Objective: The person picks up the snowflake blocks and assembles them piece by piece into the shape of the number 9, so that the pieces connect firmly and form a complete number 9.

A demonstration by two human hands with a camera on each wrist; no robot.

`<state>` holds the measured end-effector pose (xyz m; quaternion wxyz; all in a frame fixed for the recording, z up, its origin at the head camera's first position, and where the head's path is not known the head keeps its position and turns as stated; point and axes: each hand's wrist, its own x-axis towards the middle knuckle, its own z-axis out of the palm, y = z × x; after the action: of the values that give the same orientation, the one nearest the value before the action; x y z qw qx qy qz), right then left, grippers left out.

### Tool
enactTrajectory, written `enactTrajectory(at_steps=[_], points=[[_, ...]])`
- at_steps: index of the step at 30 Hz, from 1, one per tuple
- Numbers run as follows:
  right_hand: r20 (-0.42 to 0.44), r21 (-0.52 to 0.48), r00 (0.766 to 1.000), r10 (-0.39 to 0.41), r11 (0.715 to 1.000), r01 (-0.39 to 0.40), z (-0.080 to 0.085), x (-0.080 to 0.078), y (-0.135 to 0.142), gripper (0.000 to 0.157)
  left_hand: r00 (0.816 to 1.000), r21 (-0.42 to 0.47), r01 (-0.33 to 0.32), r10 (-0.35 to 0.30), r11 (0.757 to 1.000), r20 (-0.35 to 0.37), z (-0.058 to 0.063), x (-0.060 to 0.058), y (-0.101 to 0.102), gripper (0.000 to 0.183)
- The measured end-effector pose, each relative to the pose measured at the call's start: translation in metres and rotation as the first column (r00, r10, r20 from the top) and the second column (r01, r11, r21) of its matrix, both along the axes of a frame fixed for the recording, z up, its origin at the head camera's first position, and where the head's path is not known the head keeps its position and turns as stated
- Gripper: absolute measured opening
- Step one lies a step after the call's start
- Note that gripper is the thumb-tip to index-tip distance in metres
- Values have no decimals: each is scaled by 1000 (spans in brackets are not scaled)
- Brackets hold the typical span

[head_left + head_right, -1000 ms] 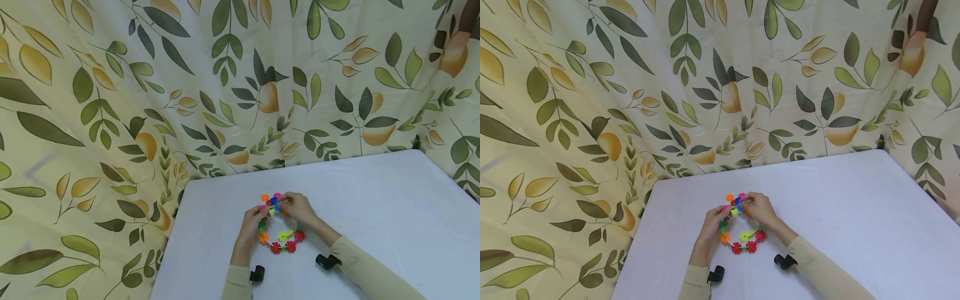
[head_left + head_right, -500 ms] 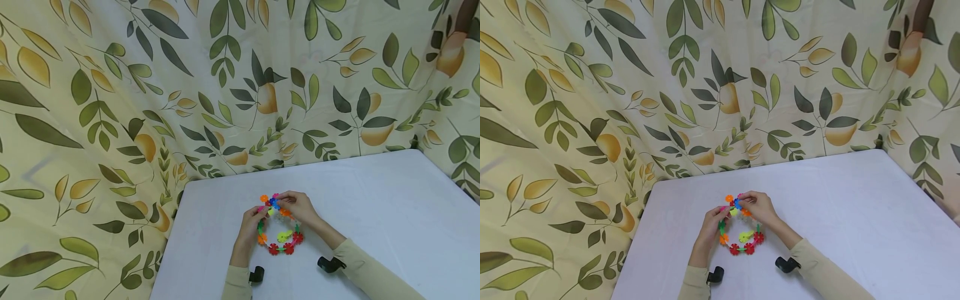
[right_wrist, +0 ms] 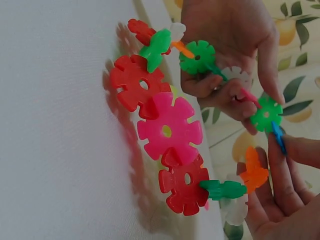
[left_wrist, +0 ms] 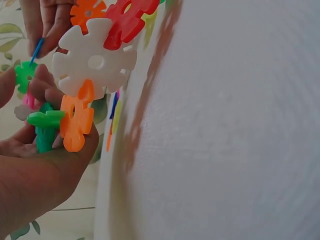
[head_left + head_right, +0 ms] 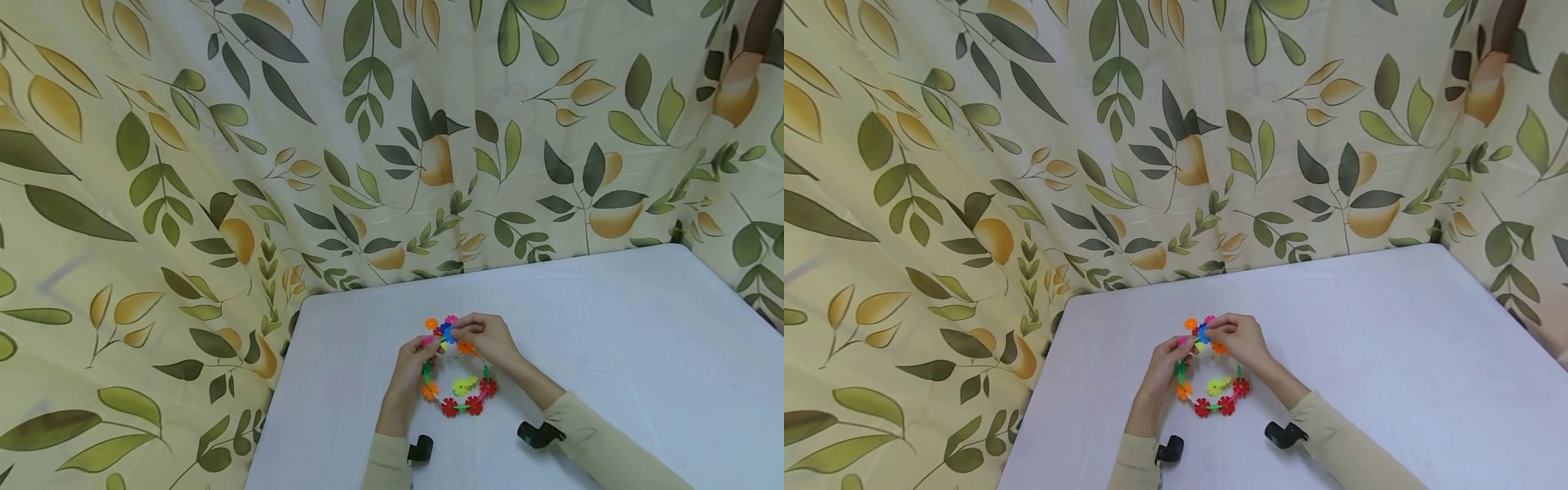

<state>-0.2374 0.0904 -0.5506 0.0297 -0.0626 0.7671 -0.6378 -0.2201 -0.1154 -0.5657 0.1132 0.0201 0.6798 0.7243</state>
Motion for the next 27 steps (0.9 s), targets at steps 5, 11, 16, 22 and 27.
enactTrajectory(at_steps=[5,11,16,22,27], points=[[14,-4,1000,-15,1000,15,2,1,0,20,1000,15,-13,12,1000,17,0,0,1,32],[1,-53,1000,-13,999,13,3,1,-2,18,999,42,-30,29,999,38,1,1,1,31],[-6,-77,1000,-14,997,14,1,1,-4,17,999,40,-37,36,998,19,-3,1,1,30],[-12,-53,1000,-22,998,21,3,4,-4,14,999,28,-21,20,999,28,-3,1,2,27],[-52,25,998,-18,1000,20,1,3,-1,13,1000,0,-3,3,1000,21,-3,0,1,33]])
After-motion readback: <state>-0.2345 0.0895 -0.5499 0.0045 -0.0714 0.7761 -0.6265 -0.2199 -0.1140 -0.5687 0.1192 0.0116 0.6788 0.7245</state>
